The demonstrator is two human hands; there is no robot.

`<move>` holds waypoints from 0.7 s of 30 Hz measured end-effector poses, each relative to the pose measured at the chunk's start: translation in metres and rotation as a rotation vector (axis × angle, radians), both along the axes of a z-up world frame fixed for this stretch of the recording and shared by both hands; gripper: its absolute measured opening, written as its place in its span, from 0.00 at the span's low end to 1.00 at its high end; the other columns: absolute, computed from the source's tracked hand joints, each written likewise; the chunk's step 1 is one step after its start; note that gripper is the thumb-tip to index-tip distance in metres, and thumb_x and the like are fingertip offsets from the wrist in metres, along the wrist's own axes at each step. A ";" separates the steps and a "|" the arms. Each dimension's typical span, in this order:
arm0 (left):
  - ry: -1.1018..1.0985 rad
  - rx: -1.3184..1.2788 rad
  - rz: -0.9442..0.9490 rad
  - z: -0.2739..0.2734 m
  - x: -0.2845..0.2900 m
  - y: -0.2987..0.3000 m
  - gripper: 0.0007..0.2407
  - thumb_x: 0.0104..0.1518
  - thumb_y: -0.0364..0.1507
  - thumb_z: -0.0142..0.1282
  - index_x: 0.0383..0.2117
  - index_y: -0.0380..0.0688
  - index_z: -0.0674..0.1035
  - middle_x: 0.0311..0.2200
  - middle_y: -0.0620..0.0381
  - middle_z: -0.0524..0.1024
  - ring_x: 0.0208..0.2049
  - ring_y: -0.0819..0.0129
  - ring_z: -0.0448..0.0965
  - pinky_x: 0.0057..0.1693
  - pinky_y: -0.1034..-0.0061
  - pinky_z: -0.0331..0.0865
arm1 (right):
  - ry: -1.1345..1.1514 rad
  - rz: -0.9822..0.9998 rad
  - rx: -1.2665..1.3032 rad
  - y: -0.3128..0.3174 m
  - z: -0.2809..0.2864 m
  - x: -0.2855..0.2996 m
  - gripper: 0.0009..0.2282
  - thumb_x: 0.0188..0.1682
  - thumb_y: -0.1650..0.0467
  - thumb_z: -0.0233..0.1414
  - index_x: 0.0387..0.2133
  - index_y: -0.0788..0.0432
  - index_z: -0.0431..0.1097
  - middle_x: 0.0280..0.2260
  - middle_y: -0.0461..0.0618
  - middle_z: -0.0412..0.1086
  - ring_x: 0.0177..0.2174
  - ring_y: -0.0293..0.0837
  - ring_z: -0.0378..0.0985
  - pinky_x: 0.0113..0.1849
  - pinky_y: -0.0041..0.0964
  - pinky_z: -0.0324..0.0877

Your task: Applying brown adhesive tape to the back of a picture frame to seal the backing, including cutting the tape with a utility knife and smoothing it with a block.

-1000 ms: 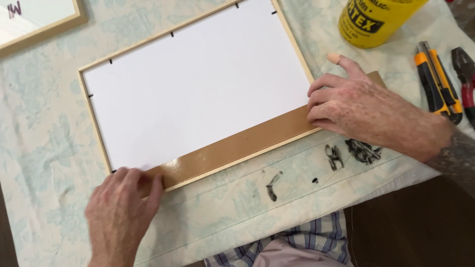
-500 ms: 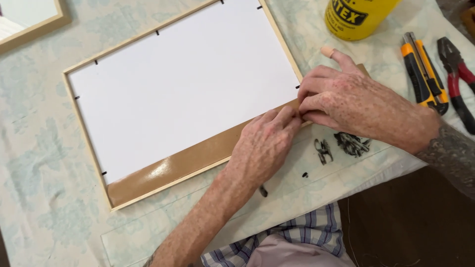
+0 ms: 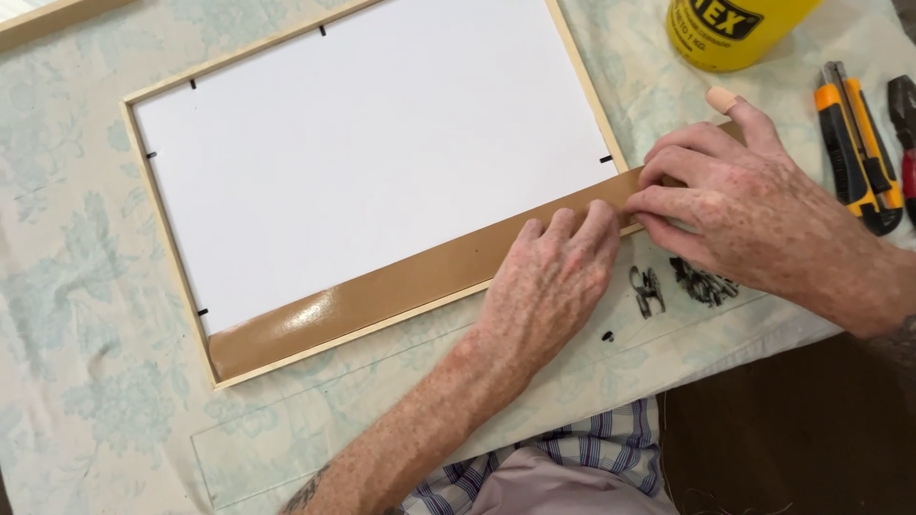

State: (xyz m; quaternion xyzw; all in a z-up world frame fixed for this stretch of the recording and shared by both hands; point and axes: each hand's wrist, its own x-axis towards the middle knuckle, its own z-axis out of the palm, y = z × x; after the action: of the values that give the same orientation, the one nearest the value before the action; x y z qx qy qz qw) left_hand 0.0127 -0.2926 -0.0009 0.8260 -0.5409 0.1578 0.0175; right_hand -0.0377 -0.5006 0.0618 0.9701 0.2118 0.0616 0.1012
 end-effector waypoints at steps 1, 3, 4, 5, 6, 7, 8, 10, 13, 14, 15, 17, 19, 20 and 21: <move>0.003 -0.001 0.003 -0.001 -0.001 -0.001 0.08 0.62 0.28 0.54 0.46 0.48 0.78 0.42 0.62 0.66 0.31 0.73 0.65 0.34 0.78 0.65 | 0.003 0.003 -0.001 0.001 0.000 -0.001 0.10 0.46 0.60 0.60 0.39 0.45 0.78 0.36 0.38 0.72 0.48 0.42 0.74 0.64 0.59 0.60; -0.024 -0.021 0.017 -0.002 -0.002 -0.002 0.06 0.62 0.27 0.53 0.43 0.50 0.79 0.42 0.62 0.67 0.29 0.74 0.64 0.33 0.78 0.63 | -0.018 -0.012 -0.029 0.003 -0.001 -0.002 0.10 0.46 0.61 0.60 0.39 0.47 0.77 0.38 0.39 0.73 0.50 0.43 0.74 0.66 0.59 0.60; -0.022 -0.021 0.021 -0.001 -0.002 -0.001 0.06 0.62 0.27 0.53 0.43 0.50 0.79 0.42 0.62 0.67 0.29 0.74 0.64 0.33 0.78 0.63 | -0.016 -0.008 -0.029 0.004 -0.001 -0.002 0.10 0.46 0.61 0.60 0.39 0.47 0.77 0.38 0.39 0.73 0.50 0.43 0.74 0.66 0.59 0.60; -0.034 -0.018 0.030 -0.001 -0.002 -0.001 0.09 0.62 0.28 0.53 0.46 0.49 0.78 0.42 0.63 0.66 0.30 0.74 0.64 0.34 0.79 0.63 | -0.037 -0.010 -0.049 0.005 -0.001 -0.001 0.09 0.47 0.61 0.60 0.39 0.47 0.77 0.38 0.39 0.73 0.50 0.42 0.75 0.66 0.59 0.60; -0.047 -0.014 0.038 0.000 -0.002 -0.001 0.11 0.62 0.29 0.52 0.50 0.49 0.76 0.41 0.63 0.65 0.30 0.74 0.64 0.35 0.79 0.63 | -0.058 -0.012 -0.068 0.005 -0.001 -0.001 0.09 0.48 0.61 0.60 0.39 0.47 0.78 0.38 0.39 0.73 0.49 0.42 0.75 0.66 0.58 0.61; -0.045 -0.015 0.039 0.000 -0.002 -0.001 0.11 0.62 0.29 0.52 0.50 0.49 0.76 0.41 0.63 0.65 0.30 0.74 0.64 0.35 0.79 0.63 | -0.056 -0.011 -0.069 0.006 0.001 0.000 0.09 0.48 0.61 0.60 0.39 0.47 0.78 0.38 0.39 0.73 0.49 0.42 0.75 0.66 0.58 0.61; -0.048 -0.025 0.043 -0.001 -0.003 -0.002 0.10 0.62 0.28 0.53 0.49 0.48 0.77 0.42 0.62 0.66 0.30 0.73 0.64 0.35 0.78 0.63 | -0.059 -0.013 -0.062 0.007 0.002 0.001 0.08 0.48 0.61 0.60 0.38 0.47 0.78 0.38 0.39 0.73 0.49 0.42 0.75 0.66 0.58 0.61; -0.047 -0.035 0.044 -0.002 -0.003 -0.003 0.09 0.62 0.27 0.53 0.47 0.47 0.78 0.43 0.61 0.66 0.31 0.73 0.64 0.35 0.78 0.64 | -0.059 -0.016 -0.057 0.008 0.003 0.003 0.08 0.48 0.61 0.60 0.37 0.47 0.78 0.37 0.39 0.74 0.49 0.42 0.75 0.66 0.58 0.60; -0.023 -0.044 0.031 -0.003 -0.001 -0.002 0.11 0.61 0.27 0.55 0.49 0.46 0.79 0.44 0.61 0.66 0.31 0.73 0.66 0.35 0.77 0.65 | -0.083 -0.017 -0.072 0.007 0.002 0.006 0.08 0.49 0.60 0.60 0.38 0.45 0.79 0.38 0.38 0.74 0.48 0.41 0.76 0.67 0.56 0.61; -0.017 -0.034 0.028 -0.002 -0.001 -0.002 0.10 0.60 0.26 0.55 0.46 0.48 0.79 0.43 0.61 0.66 0.31 0.73 0.65 0.34 0.78 0.65 | -0.077 -0.029 -0.071 0.007 0.002 0.008 0.07 0.50 0.61 0.60 0.38 0.46 0.78 0.38 0.38 0.74 0.47 0.41 0.76 0.67 0.55 0.60; -0.011 -0.022 0.022 -0.001 -0.001 -0.001 0.09 0.59 0.25 0.56 0.44 0.49 0.79 0.42 0.62 0.66 0.30 0.73 0.65 0.34 0.78 0.64 | -0.069 -0.043 -0.068 0.007 0.002 0.010 0.06 0.51 0.62 0.60 0.37 0.47 0.78 0.38 0.38 0.74 0.47 0.41 0.75 0.68 0.55 0.60; -0.010 -0.013 0.019 0.000 0.000 -0.001 0.08 0.59 0.25 0.56 0.44 0.49 0.78 0.41 0.62 0.66 0.30 0.74 0.64 0.34 0.78 0.64 | -0.055 -0.059 -0.084 0.002 -0.003 0.014 0.08 0.50 0.61 0.59 0.39 0.45 0.78 0.38 0.38 0.74 0.47 0.41 0.76 0.68 0.56 0.60; -0.011 -0.007 0.016 0.000 0.000 -0.001 0.08 0.59 0.25 0.56 0.44 0.50 0.78 0.40 0.62 0.65 0.30 0.74 0.64 0.34 0.78 0.64 | -0.042 -0.076 -0.103 -0.001 -0.004 0.019 0.10 0.49 0.59 0.59 0.41 0.44 0.78 0.39 0.37 0.74 0.47 0.40 0.76 0.68 0.56 0.60; -0.010 -0.001 0.022 -0.001 0.000 -0.001 0.09 0.60 0.26 0.55 0.45 0.49 0.77 0.40 0.63 0.65 0.31 0.74 0.64 0.34 0.78 0.63 | -0.047 -0.066 -0.071 -0.002 -0.003 0.021 0.09 0.49 0.61 0.60 0.41 0.44 0.79 0.38 0.37 0.74 0.47 0.41 0.76 0.67 0.56 0.61; -0.009 0.005 0.028 -0.001 -0.001 -0.001 0.10 0.60 0.27 0.55 0.47 0.48 0.77 0.40 0.63 0.65 0.31 0.74 0.64 0.34 0.79 0.63 | -0.052 -0.056 -0.038 -0.003 -0.002 0.024 0.08 0.48 0.62 0.61 0.40 0.44 0.80 0.38 0.38 0.75 0.47 0.42 0.77 0.66 0.56 0.63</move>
State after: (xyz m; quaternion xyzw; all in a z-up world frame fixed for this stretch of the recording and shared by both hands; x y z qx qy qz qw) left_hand 0.0121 -0.2937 -0.0019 0.8329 -0.5295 0.1605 0.0109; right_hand -0.0135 -0.5033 0.0598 0.9716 0.1831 0.0798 0.1269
